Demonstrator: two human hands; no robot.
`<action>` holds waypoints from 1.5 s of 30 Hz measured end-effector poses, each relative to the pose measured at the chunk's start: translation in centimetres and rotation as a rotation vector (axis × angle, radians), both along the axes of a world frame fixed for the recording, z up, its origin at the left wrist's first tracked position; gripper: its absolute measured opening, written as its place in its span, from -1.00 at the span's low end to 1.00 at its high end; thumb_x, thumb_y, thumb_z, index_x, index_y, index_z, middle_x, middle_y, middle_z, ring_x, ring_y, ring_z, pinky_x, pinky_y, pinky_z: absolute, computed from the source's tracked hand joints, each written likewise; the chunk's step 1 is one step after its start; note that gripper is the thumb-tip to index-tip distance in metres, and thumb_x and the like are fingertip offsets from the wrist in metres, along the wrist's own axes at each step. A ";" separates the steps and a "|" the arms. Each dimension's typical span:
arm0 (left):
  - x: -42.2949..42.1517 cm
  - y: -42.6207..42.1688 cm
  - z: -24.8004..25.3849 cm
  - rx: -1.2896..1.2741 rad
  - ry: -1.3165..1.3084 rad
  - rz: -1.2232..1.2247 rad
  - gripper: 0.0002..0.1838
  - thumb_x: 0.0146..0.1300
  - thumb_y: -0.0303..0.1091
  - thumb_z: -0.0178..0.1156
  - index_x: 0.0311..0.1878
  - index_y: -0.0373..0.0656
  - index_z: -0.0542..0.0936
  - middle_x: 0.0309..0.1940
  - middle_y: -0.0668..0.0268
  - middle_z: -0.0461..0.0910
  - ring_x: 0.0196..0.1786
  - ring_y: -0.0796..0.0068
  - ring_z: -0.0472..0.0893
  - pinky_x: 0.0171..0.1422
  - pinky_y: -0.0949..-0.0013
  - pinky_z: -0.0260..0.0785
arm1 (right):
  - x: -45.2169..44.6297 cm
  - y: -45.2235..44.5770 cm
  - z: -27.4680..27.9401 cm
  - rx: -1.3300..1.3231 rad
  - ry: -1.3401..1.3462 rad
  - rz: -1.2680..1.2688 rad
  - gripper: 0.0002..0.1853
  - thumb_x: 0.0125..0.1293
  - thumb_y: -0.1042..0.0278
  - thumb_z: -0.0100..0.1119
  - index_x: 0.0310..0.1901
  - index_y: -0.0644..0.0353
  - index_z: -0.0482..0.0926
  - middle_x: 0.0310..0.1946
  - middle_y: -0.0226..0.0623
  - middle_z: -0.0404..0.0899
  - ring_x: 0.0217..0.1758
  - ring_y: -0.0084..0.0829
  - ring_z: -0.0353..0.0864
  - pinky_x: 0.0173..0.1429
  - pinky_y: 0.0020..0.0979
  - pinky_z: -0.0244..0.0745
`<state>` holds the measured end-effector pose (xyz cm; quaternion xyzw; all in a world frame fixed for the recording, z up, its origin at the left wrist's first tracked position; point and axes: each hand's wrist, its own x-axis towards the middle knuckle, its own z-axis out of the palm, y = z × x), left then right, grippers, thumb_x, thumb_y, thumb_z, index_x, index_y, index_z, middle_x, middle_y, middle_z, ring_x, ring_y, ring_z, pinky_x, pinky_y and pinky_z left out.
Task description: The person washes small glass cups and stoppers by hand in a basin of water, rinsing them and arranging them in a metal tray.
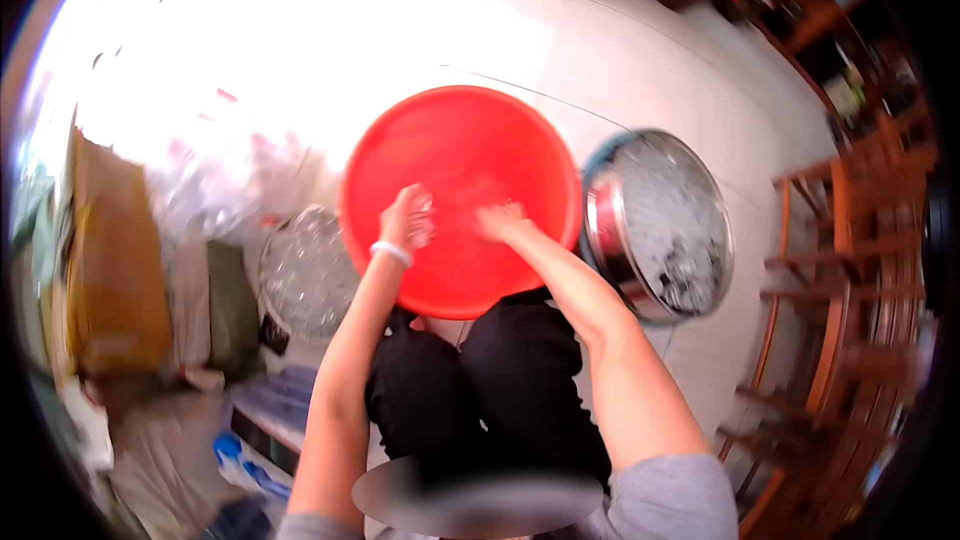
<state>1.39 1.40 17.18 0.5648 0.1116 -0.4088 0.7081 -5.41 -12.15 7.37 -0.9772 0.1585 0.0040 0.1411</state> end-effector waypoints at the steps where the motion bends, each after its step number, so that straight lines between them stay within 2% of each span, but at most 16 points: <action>1: 2.7 1.1 -5.8 0.056 -0.030 -0.061 -0.69 0.09 -0.06 0.18 -0.39 -0.15 0.53 -0.73 0.34 0.44 -0.79 0.48 0.41 -0.74 0.42 0.27 | 0.6 -0.3 5.9 0.277 0.233 -0.032 -0.62 0.22 0.10 -0.06 0.01 0.08 0.41 -0.03 -0.11 0.49 0.03 -0.10 0.47 0.04 -0.11 0.38; 7: 3.2 0.8 -7.6 0.131 -0.105 -0.166 -0.63 0.05 -0.07 0.22 -0.35 -0.24 0.50 -0.65 0.23 0.45 -0.78 0.42 0.40 -0.71 0.34 0.33 | 0.4 -3.0 11.0 1.652 -0.229 0.177 -0.67 0.24 0.17 -0.04 -0.05 0.16 0.44 -0.11 -0.21 0.52 -0.11 -0.23 0.53 -0.12 -0.22 0.38; 8: 2.7 1.0 -7.7 0.116 -0.115 -0.176 -0.63 0.05 -0.07 0.22 -0.35 -0.24 0.50 -0.65 0.23 0.45 -0.78 0.42 0.40 -0.71 0.34 0.33 | 0.1 -2.6 6.6 1.356 -0.121 0.143 -0.65 0.24 0.18 -0.06 0.01 0.14 0.41 -0.05 -0.20 0.49 -0.04 -0.25 0.50 -0.05 -0.18 0.35; 9: 2.6 1.3 -7.4 0.143 -0.125 -0.183 -0.63 0.04 -0.07 0.22 -0.33 -0.23 0.50 -0.64 0.23 0.45 -0.77 0.43 0.41 -0.70 0.33 0.33 | -0.3 -1.4 2.0 0.547 0.058 0.100 -0.62 0.24 0.19 -0.08 0.06 0.12 0.39 0.01 -0.18 0.46 0.03 -0.26 0.47 0.01 -0.14 0.31; 13: 4.0 1.5 -8.7 0.131 -0.069 -0.183 -0.60 0.02 -0.05 0.24 -0.28 -0.23 0.49 -0.62 0.22 0.45 -0.76 0.42 0.41 -0.69 0.33 0.34 | -0.7 0.2 8.5 0.451 0.012 -0.061 -0.55 0.20 0.13 -0.04 0.09 0.15 0.40 -0.05 -0.09 0.51 0.02 -0.19 0.50 0.07 -0.12 0.33; 15: 3.9 1.6 -8.5 0.134 -0.066 -0.185 -0.57 0.01 -0.04 0.25 -0.27 -0.24 0.48 -0.61 0.20 0.46 -0.76 0.40 0.40 -0.69 0.33 0.32 | 0.2 -0.6 13.0 0.782 -0.329 0.183 -0.63 0.21 0.14 -0.01 -0.05 0.22 0.48 -0.26 -0.15 0.58 -0.19 -0.27 0.58 -0.15 -0.29 0.43; 18: 3.6 1.4 -7.9 0.191 -0.080 -0.195 -0.56 0.00 -0.02 0.25 -0.28 -0.23 0.47 -0.63 0.19 0.45 -0.76 0.37 0.38 -0.69 0.30 0.30 | -0.9 -1.8 17.1 1.934 -0.420 0.321 -0.73 0.25 0.25 -0.01 -0.13 0.23 0.50 -0.39 -0.32 0.50 -0.32 -0.58 0.52 -0.29 -0.55 0.40; 19: 3.5 1.5 -8.0 0.176 -0.082 -0.208 -0.56 0.00 -0.02 0.25 -0.28 -0.23 0.47 -0.63 0.19 0.45 -0.76 0.37 0.38 -0.69 0.30 0.30 | -0.9 -1.9 13.9 1.823 -0.349 0.288 -0.73 0.25 0.23 -0.01 -0.13 0.20 0.51 -0.36 -0.30 0.52 -0.29 -0.51 0.53 -0.25 -0.48 0.40; 21: 3.5 1.1 -8.1 0.210 -0.078 -0.165 -0.57 0.00 -0.02 0.24 -0.28 -0.22 0.46 -0.64 0.19 0.45 -0.76 0.37 0.38 -0.69 0.30 0.30 | -0.5 -0.9 4.8 0.552 -0.067 0.107 -0.73 0.23 0.20 -0.01 -0.13 0.16 0.52 -0.29 -0.26 0.55 -0.24 -0.38 0.56 -0.16 -0.34 0.40; 22: 3.4 1.0 -8.0 0.222 -0.118 -0.174 -0.57 0.01 -0.01 0.23 -0.29 -0.21 0.46 -0.64 0.19 0.45 -0.76 0.38 0.38 -0.69 0.30 0.30 | -1.0 0.1 3.5 0.386 -0.052 -0.047 -0.72 0.23 0.18 -0.01 -0.13 0.13 0.52 -0.26 -0.24 0.57 -0.21 -0.32 0.57 -0.11 -0.28 0.40; 26: 4.3 1.7 -9.6 0.167 -0.078 -0.182 -0.57 0.02 0.01 0.22 -0.31 -0.21 0.46 -0.64 0.20 0.45 -0.76 0.39 0.38 -0.68 0.30 0.30 | -2.6 -0.6 12.4 0.691 -0.127 -0.118 -0.66 0.16 0.12 0.04 -0.16 0.19 0.54 -0.28 -0.17 0.61 -0.19 -0.27 0.60 -0.11 -0.25 0.42; 29: 5.4 1.6 -10.4 0.133 -0.089 -0.206 -0.56 0.02 0.01 0.21 -0.33 -0.22 0.44 -0.64 0.21 0.44 -0.77 0.40 0.37 -0.68 0.31 0.30 | -2.5 -1.8 14.9 1.605 -0.351 0.133 -0.70 0.23 0.10 0.00 -0.36 0.20 0.53 -0.39 -0.15 0.59 -0.27 -0.43 0.59 -0.31 -0.45 0.41; 30: 4.8 1.3 -9.6 0.163 -0.084 -0.211 -0.56 0.02 0.01 0.21 -0.33 -0.23 0.44 -0.64 0.21 0.45 -0.77 0.40 0.37 -0.68 0.31 0.30 | 0.0 -1.9 8.7 1.696 -0.310 0.141 -0.71 0.22 0.11 0.01 -0.32 0.19 0.54 -0.39 -0.15 0.58 -0.26 -0.42 0.59 -0.28 -0.41 0.41; 32: 3.8 0.9 -8.4 0.199 -0.085 -0.212 -0.56 0.02 0.02 0.21 -0.34 -0.23 0.45 -0.64 0.20 0.46 -0.76 0.38 0.39 -0.67 0.29 0.33 | -1.9 0.0 7.0 -0.011 0.043 0.130 -0.70 0.18 0.10 0.04 -0.21 0.15 0.52 -0.33 -0.11 0.55 -0.22 -0.37 0.57 -0.20 -0.24 0.40; 37: 4.4 1.5 -9.4 0.229 -0.074 -0.233 -0.57 0.00 0.01 0.23 -0.36 -0.21 0.46 -0.64 0.21 0.46 -0.76 0.37 0.41 -0.68 0.29 0.34 | -6.7 -1.6 14.3 0.662 -0.336 -0.136 -0.60 0.13 0.09 0.11 -0.08 0.19 0.44 -0.20 -0.04 0.46 -0.09 -0.16 0.50 0.02 -0.21 0.38; 45: 4.6 1.3 -9.5 0.234 -0.072 -0.220 -0.59 0.01 -0.02 0.24 -0.36 -0.22 0.45 -0.62 0.19 0.46 -0.76 0.36 0.41 -0.68 0.28 0.35 | -19.6 -14.2 15.8 0.351 -0.397 -0.368 -0.49 0.00 0.25 0.22 0.01 0.24 0.39 -0.07 -0.11 0.36 0.00 -0.22 0.42 0.11 -0.31 0.34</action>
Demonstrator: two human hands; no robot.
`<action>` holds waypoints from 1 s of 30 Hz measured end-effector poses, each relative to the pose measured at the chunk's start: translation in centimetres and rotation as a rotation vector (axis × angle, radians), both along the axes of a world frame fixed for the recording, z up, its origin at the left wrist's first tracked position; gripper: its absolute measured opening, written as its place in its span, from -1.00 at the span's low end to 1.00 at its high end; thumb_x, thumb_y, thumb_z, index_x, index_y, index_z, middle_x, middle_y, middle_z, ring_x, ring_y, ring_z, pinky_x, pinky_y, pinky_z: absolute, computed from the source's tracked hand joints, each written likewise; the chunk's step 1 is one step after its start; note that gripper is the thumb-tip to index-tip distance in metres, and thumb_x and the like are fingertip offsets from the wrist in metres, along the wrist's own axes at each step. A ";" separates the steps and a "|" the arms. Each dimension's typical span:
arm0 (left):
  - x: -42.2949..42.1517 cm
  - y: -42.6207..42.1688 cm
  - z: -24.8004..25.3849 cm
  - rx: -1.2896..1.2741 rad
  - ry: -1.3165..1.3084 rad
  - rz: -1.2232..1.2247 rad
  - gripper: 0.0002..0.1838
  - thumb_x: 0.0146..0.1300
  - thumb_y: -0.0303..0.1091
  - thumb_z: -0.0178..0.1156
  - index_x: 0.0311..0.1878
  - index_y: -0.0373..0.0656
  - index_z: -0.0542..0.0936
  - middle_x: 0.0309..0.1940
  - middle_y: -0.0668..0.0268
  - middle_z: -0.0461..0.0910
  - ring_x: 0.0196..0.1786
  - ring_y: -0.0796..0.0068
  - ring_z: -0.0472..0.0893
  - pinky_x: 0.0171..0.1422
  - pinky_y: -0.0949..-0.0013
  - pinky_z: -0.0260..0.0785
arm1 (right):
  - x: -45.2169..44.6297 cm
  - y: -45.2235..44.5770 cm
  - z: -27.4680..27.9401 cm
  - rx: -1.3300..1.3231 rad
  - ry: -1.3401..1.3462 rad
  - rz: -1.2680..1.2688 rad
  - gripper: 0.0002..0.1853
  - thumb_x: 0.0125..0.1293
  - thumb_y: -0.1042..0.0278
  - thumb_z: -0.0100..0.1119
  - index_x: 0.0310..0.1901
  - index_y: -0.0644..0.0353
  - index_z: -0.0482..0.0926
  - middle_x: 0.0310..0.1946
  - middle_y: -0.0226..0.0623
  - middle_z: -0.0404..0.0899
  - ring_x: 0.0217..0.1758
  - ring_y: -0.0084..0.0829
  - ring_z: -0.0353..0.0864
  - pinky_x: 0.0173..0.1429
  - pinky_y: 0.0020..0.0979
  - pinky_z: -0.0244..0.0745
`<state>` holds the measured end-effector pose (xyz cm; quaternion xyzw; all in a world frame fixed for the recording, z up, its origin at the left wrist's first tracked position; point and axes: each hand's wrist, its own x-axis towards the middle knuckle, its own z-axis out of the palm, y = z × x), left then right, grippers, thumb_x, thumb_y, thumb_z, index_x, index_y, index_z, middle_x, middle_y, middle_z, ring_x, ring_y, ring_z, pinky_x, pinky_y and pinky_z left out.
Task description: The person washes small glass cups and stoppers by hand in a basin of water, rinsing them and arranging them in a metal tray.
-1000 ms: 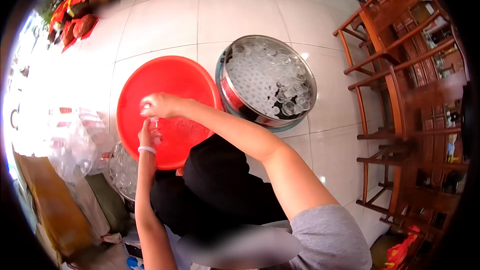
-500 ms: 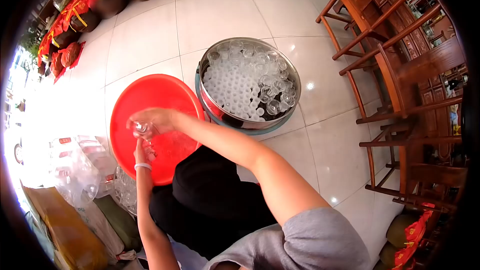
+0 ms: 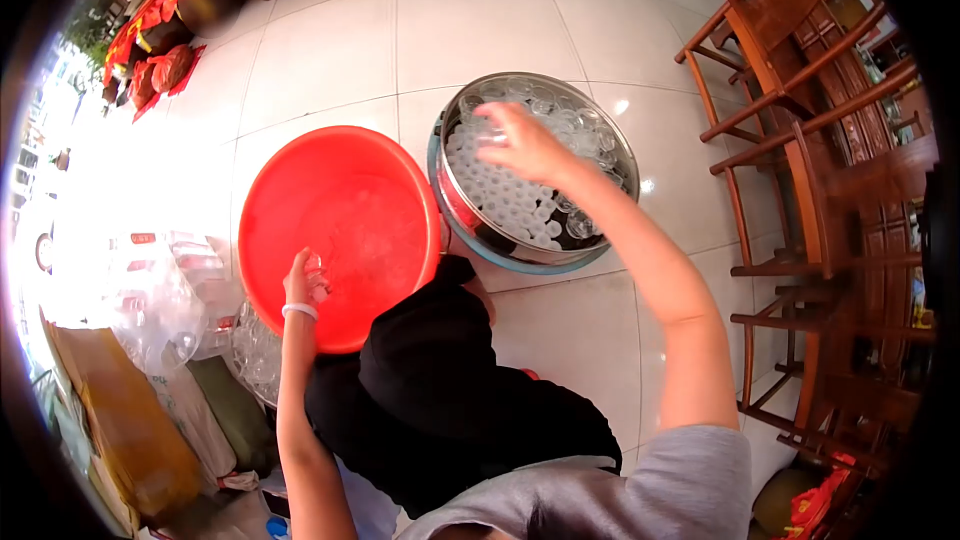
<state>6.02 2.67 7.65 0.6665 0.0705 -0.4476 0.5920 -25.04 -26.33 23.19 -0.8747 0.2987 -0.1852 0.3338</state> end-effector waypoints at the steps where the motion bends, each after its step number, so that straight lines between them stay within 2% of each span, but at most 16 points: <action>1: -0.1 0.1 0.3 0.001 -0.004 0.014 -0.59 0.01 -0.02 0.24 -0.36 -0.22 0.45 -0.62 0.19 0.46 -0.76 0.36 0.41 -0.68 0.28 0.35 | -1.2 -1.1 -1.0 -0.040 0.095 -0.045 -0.48 -0.01 0.24 0.23 0.02 0.24 0.39 -0.07 -0.11 0.36 0.00 -0.21 0.42 0.12 -0.31 0.34; 2: -0.6 -0.1 0.8 0.019 -0.036 0.004 -0.58 0.02 0.01 0.23 -0.35 -0.21 0.45 -0.62 0.20 0.46 -0.76 0.37 0.41 -0.68 0.28 0.34 | -2.1 -2.1 -1.9 -0.082 0.190 -0.092 -0.46 -0.02 0.24 0.24 0.02 0.25 0.38 -0.07 -0.11 0.36 0.00 -0.19 0.42 0.12 -0.31 0.33; 6: -0.6 -0.2 0.8 0.060 -0.043 -0.009 -0.58 0.04 0.01 0.21 -0.34 -0.20 0.46 -0.62 0.21 0.46 -0.75 0.36 0.40 -0.67 0.28 0.34 | -2.6 -4.2 -3.8 -0.112 0.275 -0.092 -0.41 -0.04 0.26 0.27 0.08 0.19 0.36 0.00 -0.09 0.32 0.04 -0.11 0.41 0.09 -0.25 0.38; 9: -0.7 -0.3 0.9 0.026 -0.043 -0.027 -0.59 0.04 0.00 0.21 -0.32 -0.20 0.46 -0.60 0.20 0.46 -0.75 0.36 0.40 -0.68 0.29 0.34 | -1.7 -4.9 -4.3 -0.155 0.277 -0.017 -0.43 -0.03 0.28 0.30 0.08 0.13 0.40 -0.01 -0.16 0.31 0.06 -0.15 0.39 0.11 -0.25 0.37; 11: -0.8 -0.4 1.2 0.039 -0.040 -0.018 -0.59 0.05 0.00 0.21 -0.30 -0.19 0.46 -0.59 0.20 0.47 -0.74 0.37 0.41 -0.67 0.29 0.34 | -1.1 -5.1 -4.4 -0.338 0.348 0.051 -0.43 -0.05 0.30 0.33 0.08 0.10 0.43 -0.03 -0.20 0.33 0.08 -0.22 0.36 0.13 -0.28 0.34; 15: -1.2 -0.4 2.0 0.017 -0.005 -0.021 -0.59 0.06 -0.01 0.20 -0.25 -0.18 0.45 -0.55 0.18 0.48 -0.72 0.38 0.42 -0.63 0.30 0.34 | -0.6 -5.7 -5.4 -0.282 0.428 0.022 -0.40 -0.07 0.31 0.35 0.09 0.11 0.42 -0.03 -0.22 0.34 0.10 -0.26 0.33 0.14 -0.28 0.31; 20: -1.1 -0.5 1.8 0.003 0.048 -0.055 -0.59 0.08 -0.01 0.19 -0.22 -0.19 0.46 -0.55 0.17 0.49 -0.71 0.38 0.43 -0.61 0.30 0.35 | -0.1 -5.3 -5.5 -0.395 0.499 0.007 -0.43 -0.10 0.33 0.35 0.05 0.09 0.45 -0.06 -0.29 0.39 0.11 -0.28 0.31 0.11 -0.21 0.27; 26: -1.6 -0.6 2.3 -0.037 0.055 -0.069 -0.59 0.07 -0.08 0.21 -0.23 -0.26 0.45 -0.52 0.12 0.51 -0.73 0.37 0.44 -0.65 0.30 0.35 | -0.7 -5.5 -7.0 -0.477 0.396 0.005 -0.46 -0.13 0.32 0.37 -0.01 0.08 0.49 -0.07 -0.35 0.42 0.11 -0.32 0.30 0.10 -0.20 0.23; 30: -1.6 -0.6 1.9 -0.052 0.025 -0.097 -0.61 0.09 -0.11 0.20 -0.21 -0.27 0.45 -0.49 0.12 0.52 -0.73 0.38 0.44 -0.66 0.33 0.35 | -0.8 -5.2 -6.9 -0.438 0.406 -0.028 -0.48 -0.13 0.29 0.37 -0.02 0.08 0.50 -0.08 -0.36 0.43 0.10 -0.32 0.30 0.12 -0.19 0.20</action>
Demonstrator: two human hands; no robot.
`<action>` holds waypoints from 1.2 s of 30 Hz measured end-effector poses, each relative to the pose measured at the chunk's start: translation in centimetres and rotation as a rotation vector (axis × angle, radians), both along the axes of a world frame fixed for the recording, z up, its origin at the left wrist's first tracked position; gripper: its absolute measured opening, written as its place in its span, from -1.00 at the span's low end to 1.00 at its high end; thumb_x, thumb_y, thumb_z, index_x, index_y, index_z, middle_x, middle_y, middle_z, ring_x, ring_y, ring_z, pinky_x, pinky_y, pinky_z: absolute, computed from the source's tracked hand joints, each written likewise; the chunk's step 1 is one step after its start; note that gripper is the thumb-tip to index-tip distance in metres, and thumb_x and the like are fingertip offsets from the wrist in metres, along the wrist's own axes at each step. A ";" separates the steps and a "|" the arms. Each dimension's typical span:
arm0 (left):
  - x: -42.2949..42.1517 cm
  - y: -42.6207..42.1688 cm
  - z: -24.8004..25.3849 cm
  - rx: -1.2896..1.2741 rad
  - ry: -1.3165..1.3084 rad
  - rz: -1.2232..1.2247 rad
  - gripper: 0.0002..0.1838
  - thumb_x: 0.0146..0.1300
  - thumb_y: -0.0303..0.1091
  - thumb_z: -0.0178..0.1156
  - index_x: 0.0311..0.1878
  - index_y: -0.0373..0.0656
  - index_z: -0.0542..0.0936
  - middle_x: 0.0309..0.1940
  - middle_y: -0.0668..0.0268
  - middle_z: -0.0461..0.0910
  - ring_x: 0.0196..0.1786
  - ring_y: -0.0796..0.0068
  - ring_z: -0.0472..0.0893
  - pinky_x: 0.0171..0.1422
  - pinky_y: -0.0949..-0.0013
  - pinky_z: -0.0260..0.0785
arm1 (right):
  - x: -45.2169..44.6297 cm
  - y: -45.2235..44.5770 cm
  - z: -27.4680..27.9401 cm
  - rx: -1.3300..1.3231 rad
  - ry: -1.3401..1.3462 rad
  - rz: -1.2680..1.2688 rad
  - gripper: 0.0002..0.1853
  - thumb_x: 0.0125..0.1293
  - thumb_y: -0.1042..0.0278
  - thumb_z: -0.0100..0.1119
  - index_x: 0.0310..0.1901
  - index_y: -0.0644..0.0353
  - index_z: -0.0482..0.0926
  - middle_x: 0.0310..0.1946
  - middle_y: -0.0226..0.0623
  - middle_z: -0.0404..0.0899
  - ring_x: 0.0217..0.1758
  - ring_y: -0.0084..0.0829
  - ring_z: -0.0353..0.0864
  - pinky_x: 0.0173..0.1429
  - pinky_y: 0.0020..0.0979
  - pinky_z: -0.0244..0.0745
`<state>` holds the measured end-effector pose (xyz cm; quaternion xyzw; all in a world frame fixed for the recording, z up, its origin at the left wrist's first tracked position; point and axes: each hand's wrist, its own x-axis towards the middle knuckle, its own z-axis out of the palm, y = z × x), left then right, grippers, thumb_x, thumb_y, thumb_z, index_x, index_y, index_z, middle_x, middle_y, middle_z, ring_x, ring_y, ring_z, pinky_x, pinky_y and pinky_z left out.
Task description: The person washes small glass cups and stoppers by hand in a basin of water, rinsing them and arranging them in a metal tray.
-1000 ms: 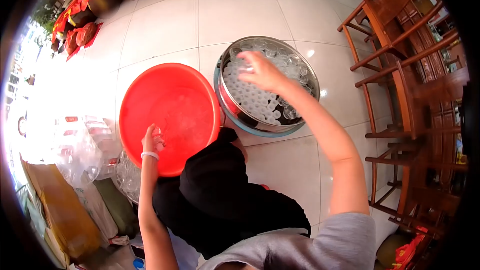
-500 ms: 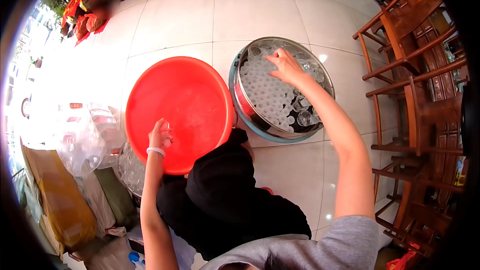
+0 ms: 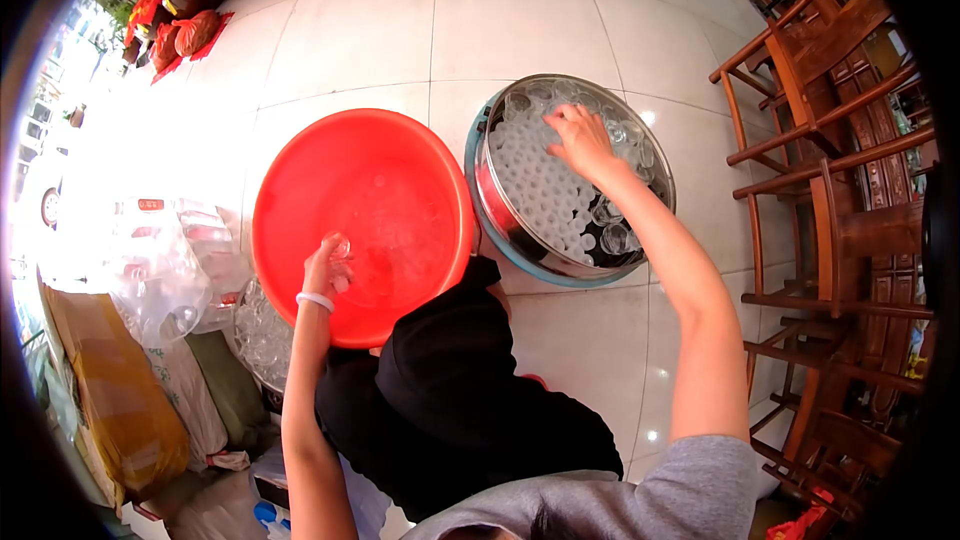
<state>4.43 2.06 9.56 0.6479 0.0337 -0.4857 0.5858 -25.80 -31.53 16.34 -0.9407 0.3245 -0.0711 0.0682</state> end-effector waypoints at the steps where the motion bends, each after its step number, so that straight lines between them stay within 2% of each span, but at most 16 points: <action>1: 0.1 0.0 -0.2 -0.003 -0.001 0.001 -0.61 0.09 -0.11 0.20 -0.21 -0.27 0.45 -0.49 0.12 0.52 -0.73 0.38 0.44 -0.66 0.33 0.35 | 0.0 0.2 0.0 0.002 0.010 -0.023 -0.49 -0.12 0.28 0.37 -0.04 0.10 0.51 -0.08 -0.34 0.42 0.11 -0.32 0.30 0.13 -0.19 0.19; 5: -0.5 -0.2 1.2 -0.029 -0.032 -0.135 -0.60 0.13 -0.08 0.15 -0.18 -0.27 0.45 -0.49 0.14 0.52 -0.71 0.40 0.45 -0.65 0.36 0.34 | 1.2 3.4 1.9 -0.232 0.006 -0.140 -0.55 -0.11 0.28 0.35 -0.11 0.17 0.53 -0.12 -0.28 0.44 0.05 -0.30 0.36 0.08 -0.22 0.26; 8: -0.5 -0.2 0.9 -0.084 0.037 -0.258 -0.58 0.17 -0.02 0.09 -0.16 -0.24 0.45 -0.49 0.15 0.53 -0.69 0.40 0.46 -0.63 0.37 0.35 | 5.1 7.7 4.4 0.041 -0.464 0.224 -0.58 -0.03 0.28 0.29 -0.11 0.24 0.50 -0.19 -0.20 0.49 -0.09 -0.22 0.47 0.00 -0.27 0.38; 9: -0.5 0.0 0.7 -0.148 0.100 -0.334 -0.56 0.18 0.02 0.05 -0.16 -0.21 0.45 -0.48 0.15 0.53 -0.67 0.39 0.47 -0.61 0.36 0.36 | 6.8 10.3 6.2 0.397 -0.510 0.269 -0.58 -0.05 0.26 0.27 -0.11 0.22 0.51 -0.17 -0.12 0.49 -0.06 -0.16 0.47 0.01 -0.26 0.39; 12: -1.5 0.2 1.8 -0.291 0.150 -0.402 -0.52 0.18 0.06 0.02 -0.14 -0.24 0.45 -0.50 0.17 0.52 -0.67 0.39 0.46 -0.60 0.38 0.34 | 12.3 16.1 5.6 0.622 -0.187 0.494 -0.33 -0.05 0.11 0.31 0.10 0.22 0.36 -0.01 -0.06 0.41 0.05 -0.10 0.43 0.10 -0.23 0.37; 15: -0.8 0.8 1.3 -0.463 0.237 -0.574 -0.40 0.11 0.15 0.04 -0.12 -0.30 0.45 -0.53 0.14 0.50 -0.70 0.39 0.44 -0.67 0.38 0.30 | 16.9 19.0 -0.6 0.649 -0.220 0.648 -0.29 -0.05 0.10 0.33 0.14 0.19 0.32 -0.07 -0.07 0.46 -0.04 -0.17 0.51 -0.06 -0.26 0.48; 17: -0.8 1.0 1.6 -0.461 0.197 -0.615 -0.27 0.02 0.28 0.05 -0.18 -0.37 0.44 -0.56 0.08 0.48 -0.77 0.42 0.38 -0.78 0.43 0.21 | 18.5 19.8 -1.7 1.434 0.046 0.556 -0.34 -0.03 0.13 0.34 0.12 0.18 0.35 -0.19 -0.15 0.53 -0.19 -0.32 0.58 -0.28 -0.34 0.53; 18: -0.5 1.0 1.7 -0.458 0.199 -0.613 -0.27 0.02 0.28 0.05 -0.18 -0.37 0.44 -0.56 0.08 0.48 -0.77 0.42 0.38 -0.78 0.43 0.21 | 19.1 20.3 -2.2 1.438 0.047 0.557 -0.34 -0.03 0.13 0.34 0.12 0.18 0.35 -0.19 -0.15 0.53 -0.19 -0.32 0.58 -0.28 -0.34 0.53; 20: -0.2 0.8 2.0 -0.608 0.283 -0.507 -0.25 0.03 0.30 -0.02 -0.27 -0.43 0.45 -0.58 0.02 0.47 -0.81 0.41 0.35 -0.77 0.45 0.25 | 19.8 20.6 -3.3 1.498 -0.242 0.516 -0.31 -0.06 0.11 0.33 0.12 0.17 0.33 -0.39 -0.20 0.57 -0.57 -0.41 0.58 -0.52 -0.43 0.48; 25: -0.6 1.1 2.3 -0.829 0.437 -0.249 -0.23 0.04 0.37 -0.11 -0.17 -0.31 0.42 -0.61 0.22 0.45 -0.84 0.46 0.27 -0.79 0.50 0.12 | 20.4 21.4 -1.9 1.400 -0.413 0.479 -0.49 0.01 0.16 0.29 -0.01 0.20 0.42 -0.40 -0.21 0.58 -0.31 -0.34 0.61 -0.30 -0.35 0.52; 27: -0.8 1.1 2.5 -0.820 0.435 -0.183 -0.27 0.06 0.35 -0.10 -0.16 -0.27 0.43 -0.58 0.26 0.47 -0.78 0.47 0.33 -0.73 0.50 0.17 | 20.5 21.8 -1.1 0.888 -0.398 0.440 -0.53 0.04 0.11 0.23 -0.06 0.22 0.42 -0.32 -0.11 0.58 -0.27 -0.18 0.60 -0.20 -0.25 0.49; 29: -0.6 0.8 2.7 -0.802 0.434 -0.122 -0.30 0.08 0.33 -0.09 -0.15 -0.23 0.44 -0.55 0.30 0.48 -0.71 0.48 0.39 -0.68 0.49 0.22 | 20.6 21.7 1.0 0.788 -0.489 0.437 -0.53 0.05 0.10 0.20 -0.07 0.23 0.42 -0.28 -0.07 0.57 -0.26 -0.12 0.59 -0.16 -0.21 0.47; 31: -0.1 0.6 2.0 -0.569 0.450 0.273 -0.45 0.13 0.19 -0.04 -0.18 -0.17 0.47 -0.47 0.29 0.50 -0.52 0.43 0.47 -0.49 0.45 0.35 | 21.6 21.3 3.1 0.660 -0.687 0.443 -0.55 0.07 0.14 0.17 -0.08 0.27 0.40 -0.25 -0.07 0.55 -0.32 -0.12 0.59 -0.19 -0.24 0.49; 32: 0.2 0.8 1.2 -0.564 0.455 0.277 -0.45 0.13 0.19 -0.04 -0.18 -0.17 0.47 -0.47 0.29 0.50 -0.52 0.43 0.47 -0.49 0.45 0.35 | 21.6 20.7 4.1 0.665 -0.681 0.441 -0.55 0.07 0.14 0.17 -0.08 0.27 0.40 -0.25 -0.07 0.55 -0.32 -0.12 0.59 -0.19 -0.24 0.49; 35: 1.6 1.1 -0.7 -0.353 0.345 0.342 -0.73 0.09 -0.17 0.11 -0.28 -0.19 0.49 -0.39 0.25 0.49 -0.39 0.33 0.47 -0.25 0.35 0.43 | 20.1 18.1 7.3 1.917 -0.643 0.455 -0.64 0.09 0.35 0.10 -0.07 0.30 0.44 -0.21 -0.10 0.56 -0.40 -0.32 0.59 -0.27 -0.32 0.53; 36: 1.4 1.3 -0.9 -0.360 0.347 0.346 -0.73 0.09 -0.17 0.11 -0.28 -0.19 0.49 -0.39 0.25 0.49 -0.39 0.33 0.47 -0.25 0.35 0.43 | 22.3 18.0 1.8 1.357 -0.285 0.584 -0.64 0.10 0.37 0.08 -0.05 0.31 0.44 -0.19 -0.06 0.55 -0.37 -0.28 0.60 -0.25 -0.28 0.53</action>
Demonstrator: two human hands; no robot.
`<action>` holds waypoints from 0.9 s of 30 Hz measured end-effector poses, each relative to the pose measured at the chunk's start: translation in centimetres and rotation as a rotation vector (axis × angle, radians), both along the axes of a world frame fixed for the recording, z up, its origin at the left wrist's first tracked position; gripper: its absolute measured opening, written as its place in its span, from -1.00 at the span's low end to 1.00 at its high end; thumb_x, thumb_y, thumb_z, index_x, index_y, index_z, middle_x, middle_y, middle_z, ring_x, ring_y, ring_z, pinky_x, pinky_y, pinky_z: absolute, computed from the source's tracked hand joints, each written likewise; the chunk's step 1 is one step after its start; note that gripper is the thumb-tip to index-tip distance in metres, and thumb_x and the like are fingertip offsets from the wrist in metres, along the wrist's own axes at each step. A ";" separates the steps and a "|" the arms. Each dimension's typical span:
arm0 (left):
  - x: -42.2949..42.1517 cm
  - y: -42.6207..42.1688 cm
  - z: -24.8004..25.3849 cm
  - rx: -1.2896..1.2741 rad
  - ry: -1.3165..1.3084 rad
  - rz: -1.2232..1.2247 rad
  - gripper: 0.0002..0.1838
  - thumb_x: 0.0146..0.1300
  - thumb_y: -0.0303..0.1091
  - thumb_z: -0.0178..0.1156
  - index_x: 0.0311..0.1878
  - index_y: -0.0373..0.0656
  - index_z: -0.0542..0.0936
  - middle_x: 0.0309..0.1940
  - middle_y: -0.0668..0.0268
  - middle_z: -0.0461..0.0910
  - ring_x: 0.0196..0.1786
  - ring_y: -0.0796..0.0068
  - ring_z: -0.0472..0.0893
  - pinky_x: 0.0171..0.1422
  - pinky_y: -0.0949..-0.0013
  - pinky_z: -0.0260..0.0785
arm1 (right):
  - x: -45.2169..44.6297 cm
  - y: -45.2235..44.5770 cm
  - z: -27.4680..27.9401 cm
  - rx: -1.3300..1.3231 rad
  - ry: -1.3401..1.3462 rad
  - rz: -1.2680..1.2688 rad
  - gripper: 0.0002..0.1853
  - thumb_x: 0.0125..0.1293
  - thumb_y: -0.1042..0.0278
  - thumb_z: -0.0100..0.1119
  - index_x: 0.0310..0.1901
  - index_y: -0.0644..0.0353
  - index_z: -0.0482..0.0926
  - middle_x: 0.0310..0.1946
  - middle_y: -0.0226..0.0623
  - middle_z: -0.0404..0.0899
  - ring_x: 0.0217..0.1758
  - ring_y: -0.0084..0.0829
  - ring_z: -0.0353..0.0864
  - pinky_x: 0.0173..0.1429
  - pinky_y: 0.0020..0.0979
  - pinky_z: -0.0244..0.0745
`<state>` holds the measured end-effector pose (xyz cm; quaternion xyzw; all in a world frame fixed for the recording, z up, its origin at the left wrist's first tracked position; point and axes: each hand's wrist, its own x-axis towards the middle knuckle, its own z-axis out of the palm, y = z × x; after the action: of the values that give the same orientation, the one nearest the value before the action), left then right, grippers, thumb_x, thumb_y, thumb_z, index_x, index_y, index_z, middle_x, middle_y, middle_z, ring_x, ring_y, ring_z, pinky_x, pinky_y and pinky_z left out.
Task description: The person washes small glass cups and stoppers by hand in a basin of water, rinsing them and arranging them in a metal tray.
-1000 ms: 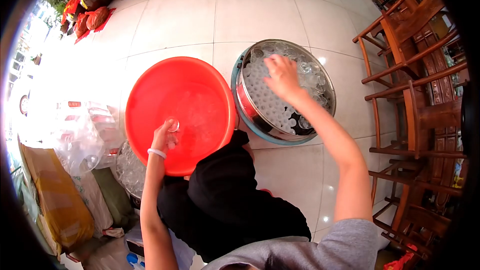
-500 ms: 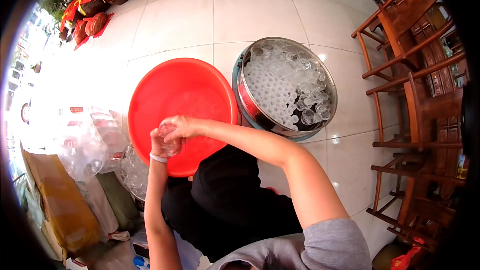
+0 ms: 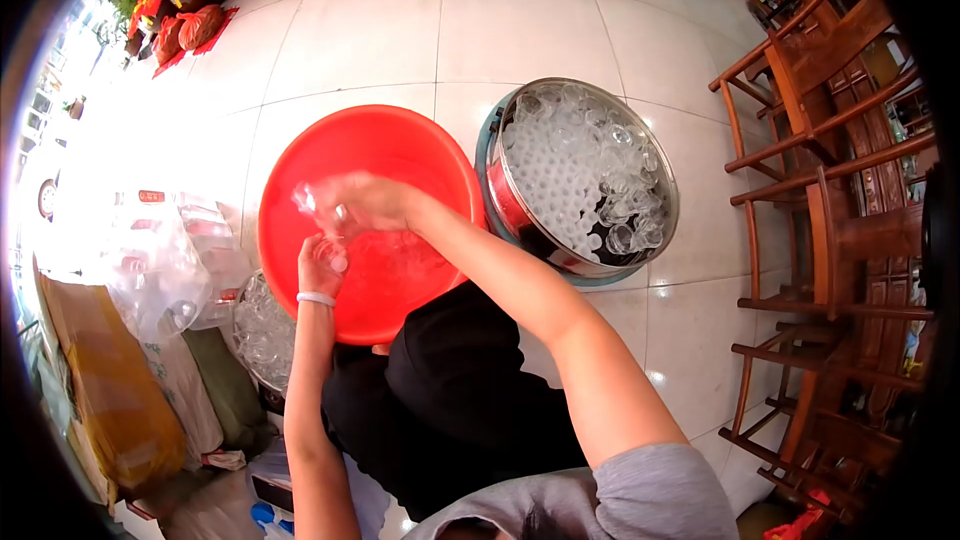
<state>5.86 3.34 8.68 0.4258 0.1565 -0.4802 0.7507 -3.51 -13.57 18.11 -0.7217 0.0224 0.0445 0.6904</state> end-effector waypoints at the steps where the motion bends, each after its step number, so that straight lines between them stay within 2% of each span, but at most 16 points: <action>1: -0.2 -0.1 -0.2 0.044 -0.035 0.005 -0.76 0.08 -0.22 0.12 -0.29 -0.20 0.48 -0.40 0.25 0.49 -0.38 0.33 0.47 -0.22 0.34 0.43 | 2.0 -0.4 -7.0 -0.641 0.065 0.113 -0.64 0.10 0.38 0.07 -0.04 0.31 0.43 -0.17 -0.03 0.54 -0.35 -0.24 0.61 -0.24 -0.25 0.54; 3: 0.7 -0.2 -1.4 0.101 -0.050 0.013 -0.84 0.07 -0.35 0.10 -0.30 -0.21 0.48 -0.38 0.21 0.50 -0.36 0.31 0.48 -0.15 0.30 0.41 | -2.9 0.5 -9.8 -1.187 -0.049 -0.163 -0.60 0.05 0.31 0.11 -0.07 0.31 0.42 -0.24 0.06 0.53 -0.21 -0.08 0.58 -0.18 -0.21 0.51; 4: 1.1 0.4 -1.7 0.115 -0.042 0.007 -0.84 0.07 -0.35 0.10 -0.30 -0.21 0.48 -0.38 0.21 0.50 -0.36 0.31 0.48 -0.15 0.30 0.41 | -3.1 0.8 -7.7 -0.968 0.157 -0.133 -0.58 0.02 0.28 0.13 -0.08 0.31 0.42 -0.28 0.05 0.54 -0.17 -0.04 0.56 -0.15 -0.19 0.49; 5: 1.1 0.0 -2.2 0.062 -0.058 0.023 -0.84 0.08 -0.37 0.09 -0.29 -0.22 0.48 -0.36 0.21 0.50 -0.35 0.32 0.48 -0.15 0.30 0.41 | -2.9 0.1 -5.1 -0.981 0.161 -0.110 -0.58 0.02 0.28 0.13 -0.08 0.31 0.42 -0.28 0.05 0.54 -0.17 -0.04 0.56 -0.15 -0.19 0.49; 8: 1.3 0.2 -3.0 -0.008 -0.091 -0.037 -0.85 0.10 -0.42 0.07 -0.27 -0.26 0.47 -0.33 0.24 0.52 -0.32 0.33 0.51 -0.12 0.28 0.42 | -2.7 -0.2 3.2 -0.596 -0.005 -0.069 -0.56 0.01 0.30 0.15 -0.07 0.35 0.41 -0.34 0.03 0.56 -0.25 -0.09 0.59 -0.21 -0.15 0.50; 10: 0.8 -0.1 -2.3 0.039 -0.125 0.012 -0.83 0.12 -0.40 0.09 -0.24 -0.26 0.47 -0.35 0.24 0.52 -0.29 0.31 0.52 -0.06 0.25 0.43 | -2.8 -0.9 6.2 -0.108 0.021 -0.036 -0.57 0.02 0.34 0.14 -0.05 0.33 0.41 -0.34 0.02 0.55 -0.27 -0.11 0.59 -0.21 -0.16 0.51; 11: 0.6 -0.2 -1.9 -0.021 -0.079 0.056 -0.79 0.12 -0.41 0.12 -0.18 -0.26 0.46 -0.32 0.19 0.50 -0.26 0.23 0.53 -0.03 0.19 0.44 | -2.7 -1.0 4.2 0.491 0.082 0.001 -0.55 0.03 0.35 0.14 -0.01 0.30 0.39 -0.32 0.01 0.53 -0.24 -0.14 0.58 -0.14 -0.17 0.49; 12: 0.2 -0.1 -2.1 -0.033 -0.076 0.060 -0.79 0.12 -0.41 0.12 -0.18 -0.26 0.46 -0.32 0.19 0.50 -0.26 0.23 0.53 -0.03 0.19 0.44 | -3.1 -0.6 0.4 0.479 0.086 0.004 -0.55 0.03 0.35 0.14 -0.01 0.30 0.39 -0.32 0.01 0.53 -0.24 -0.14 0.58 -0.14 -0.17 0.49; 14: 0.9 -0.3 -2.7 0.075 -0.122 -0.004 -0.88 0.13 -0.39 0.11 -0.28 -0.20 0.47 -0.32 0.20 0.53 -0.20 0.21 0.51 0.03 0.16 0.39 | -3.2 0.2 -6.7 -1.193 0.031 0.174 -0.52 0.05 0.31 0.15 0.03 0.26 0.37 -0.26 0.01 0.50 -0.19 -0.13 0.54 -0.05 -0.19 0.46; 15: 1.2 0.0 -3.1 0.071 -0.105 0.006 -0.88 0.12 -0.39 0.13 -0.30 -0.20 0.47 -0.36 0.21 0.52 -0.22 0.19 0.51 0.01 0.15 0.40 | -3.7 0.8 -5.4 -1.175 0.038 0.162 -0.52 0.05 0.31 0.15 0.03 0.26 0.37 -0.26 0.01 0.50 -0.19 -0.13 0.54 -0.05 -0.19 0.46; 17: 0.6 -0.9 -2.5 0.053 -0.121 0.033 -0.87 0.12 -0.39 0.14 -0.30 -0.21 0.48 -0.38 0.21 0.51 -0.23 0.19 0.51 -0.01 0.15 0.42 | -5.9 -0.7 0.7 -0.795 0.053 -0.158 -0.50 0.06 0.29 0.15 0.06 0.23 0.34 -0.18 0.00 0.47 -0.13 -0.10 0.51 0.01 -0.20 0.43; 19: 0.3 0.2 -2.2 0.070 -0.153 0.035 -0.86 0.11 -0.39 0.15 -0.29 -0.22 0.48 -0.40 0.21 0.50 -0.24 0.18 0.51 -0.02 0.15 0.43 | -7.9 -3.8 1.4 -0.687 -0.182 -0.244 -0.50 0.06 0.29 0.15 0.06 0.23 0.32 -0.17 0.02 0.45 -0.08 -0.08 0.48 0.01 -0.22 0.41; 20: 0.5 0.0 -2.6 0.102 -0.157 0.015 -0.85 0.11 -0.39 0.16 -0.28 -0.23 0.48 -0.41 0.21 0.49 -0.24 0.17 0.51 -0.04 0.15 0.44 | -10.0 -5.0 6.3 -0.618 0.017 -0.285 -0.45 0.05 0.30 0.16 0.09 0.23 0.26 -0.15 0.04 0.45 -0.06 -0.15 0.49 0.01 -0.25 0.41; 21: 0.5 -0.1 -2.7 0.136 -0.159 -0.009 -0.84 0.11 -0.39 0.17 -0.27 -0.24 0.48 -0.41 0.21 0.47 -0.25 0.17 0.51 -0.06 0.14 0.44 | -11.2 -7.0 6.2 -0.737 0.013 -0.397 -0.40 0.01 0.28 0.21 0.10 0.22 0.23 -0.20 -0.04 0.50 -0.11 -0.23 0.53 -0.03 -0.30 0.44; 24: -0.3 -0.5 -1.3 0.148 -0.153 -0.012 -0.84 0.12 -0.41 0.17 -0.26 -0.26 0.48 -0.40 0.19 0.45 -0.27 0.15 0.50 -0.09 0.12 0.45 | -15.2 -11.9 9.7 -0.748 0.406 -0.587 -0.45 -0.01 0.24 0.27 0.01 0.25 0.31 -0.08 0.01 0.45 -0.01 -0.15 0.49 0.01 -0.30 0.42; 27: -0.1 -0.3 -1.8 0.115 -0.137 0.025 -0.79 0.11 -0.43 0.17 -0.23 -0.35 0.48 -0.36 0.14 0.44 -0.29 0.10 0.53 -0.15 0.08 0.49 | -18.4 -15.9 7.6 -0.905 0.415 -0.548 -0.44 -0.10 0.18 0.33 -0.05 0.22 0.38 -0.18 -0.03 0.50 -0.11 -0.16 0.53 -0.04 -0.25 0.44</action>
<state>5.75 3.01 6.89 0.4981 0.1373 -0.4309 0.7398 -21.87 -29.46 25.73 -0.8896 0.3608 -0.0097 0.2799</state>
